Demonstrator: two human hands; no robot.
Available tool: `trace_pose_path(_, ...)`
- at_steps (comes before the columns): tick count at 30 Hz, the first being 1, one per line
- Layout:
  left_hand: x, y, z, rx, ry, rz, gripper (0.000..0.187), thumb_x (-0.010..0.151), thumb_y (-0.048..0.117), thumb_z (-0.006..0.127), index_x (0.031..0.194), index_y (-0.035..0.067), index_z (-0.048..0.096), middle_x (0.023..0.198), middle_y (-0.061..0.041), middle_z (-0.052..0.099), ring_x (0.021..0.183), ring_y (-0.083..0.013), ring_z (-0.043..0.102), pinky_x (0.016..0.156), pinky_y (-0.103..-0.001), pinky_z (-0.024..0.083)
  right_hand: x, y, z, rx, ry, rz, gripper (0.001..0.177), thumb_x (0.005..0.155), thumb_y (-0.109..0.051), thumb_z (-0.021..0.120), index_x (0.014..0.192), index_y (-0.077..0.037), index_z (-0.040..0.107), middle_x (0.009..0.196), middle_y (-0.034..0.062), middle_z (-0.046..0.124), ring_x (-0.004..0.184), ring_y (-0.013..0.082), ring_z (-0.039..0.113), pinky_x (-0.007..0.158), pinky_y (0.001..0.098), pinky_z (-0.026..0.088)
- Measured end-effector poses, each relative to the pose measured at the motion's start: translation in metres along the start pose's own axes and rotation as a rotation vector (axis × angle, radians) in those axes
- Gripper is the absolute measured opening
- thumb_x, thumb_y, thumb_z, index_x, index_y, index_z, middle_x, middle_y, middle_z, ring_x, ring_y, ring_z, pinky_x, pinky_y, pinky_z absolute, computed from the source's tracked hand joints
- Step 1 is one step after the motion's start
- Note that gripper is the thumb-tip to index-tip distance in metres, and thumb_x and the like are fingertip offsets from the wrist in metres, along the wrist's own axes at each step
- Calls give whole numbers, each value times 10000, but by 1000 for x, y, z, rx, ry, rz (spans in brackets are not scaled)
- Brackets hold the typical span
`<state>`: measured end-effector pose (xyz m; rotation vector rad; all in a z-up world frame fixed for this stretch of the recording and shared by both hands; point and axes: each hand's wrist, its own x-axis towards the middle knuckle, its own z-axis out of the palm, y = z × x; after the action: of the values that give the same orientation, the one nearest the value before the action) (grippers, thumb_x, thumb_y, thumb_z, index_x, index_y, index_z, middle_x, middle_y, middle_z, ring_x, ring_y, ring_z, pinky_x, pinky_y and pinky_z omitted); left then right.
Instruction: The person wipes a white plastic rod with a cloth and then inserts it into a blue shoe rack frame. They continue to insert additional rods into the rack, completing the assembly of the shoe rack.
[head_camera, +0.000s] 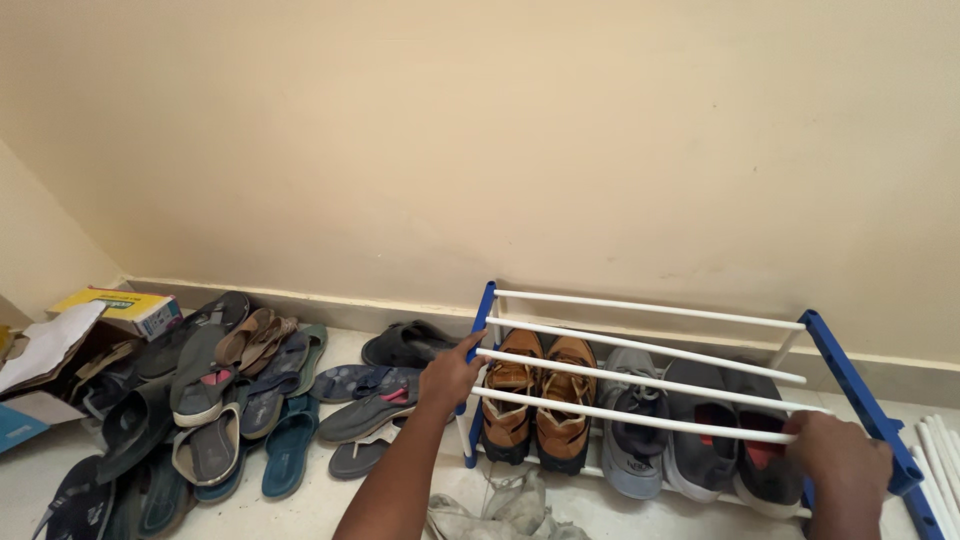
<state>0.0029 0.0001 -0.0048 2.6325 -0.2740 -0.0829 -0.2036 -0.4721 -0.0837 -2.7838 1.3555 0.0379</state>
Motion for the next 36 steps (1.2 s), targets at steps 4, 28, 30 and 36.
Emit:
trace_pose_path(4,1,-2,1,3,1,2,549,946,578,554,1480,518,441,1135,-131,729,1101,-364,681,935,-484,533,-6,12,-2,-50,155,67,293,865,-248,770,1080,-428,854,1228,-17,774,1253,214,663,1136,531,398)
trace_pose_path(28,0,2,0,-55,-28,-20,545,934,562,566,1468,518,465,1017,-126,782,1018,-339,740,906,-474,551,1,80,13,1165,224,94,690,1027,-365,647,1540,29,409,1143,258,679,1062,400,683,886,532,535)
trace_pose_path(30,1,1,1,-37,-26,-19,547,936,571,562,1470,517,459,1006,-120,776,1004,-332,743,897,-476,554,4,83,19,1352,131,172,705,1119,-526,410,1481,76,472,1142,277,661,1049,407,681,890,531,538)
trace_pose_path(36,6,-3,-1,103,63,142,575,949,623,537,1493,464,443,1237,-126,645,1149,-347,634,948,-477,514,13,93,39,1470,-126,226,987,1113,-699,115,1268,120,643,1073,260,711,954,358,687,923,441,518)
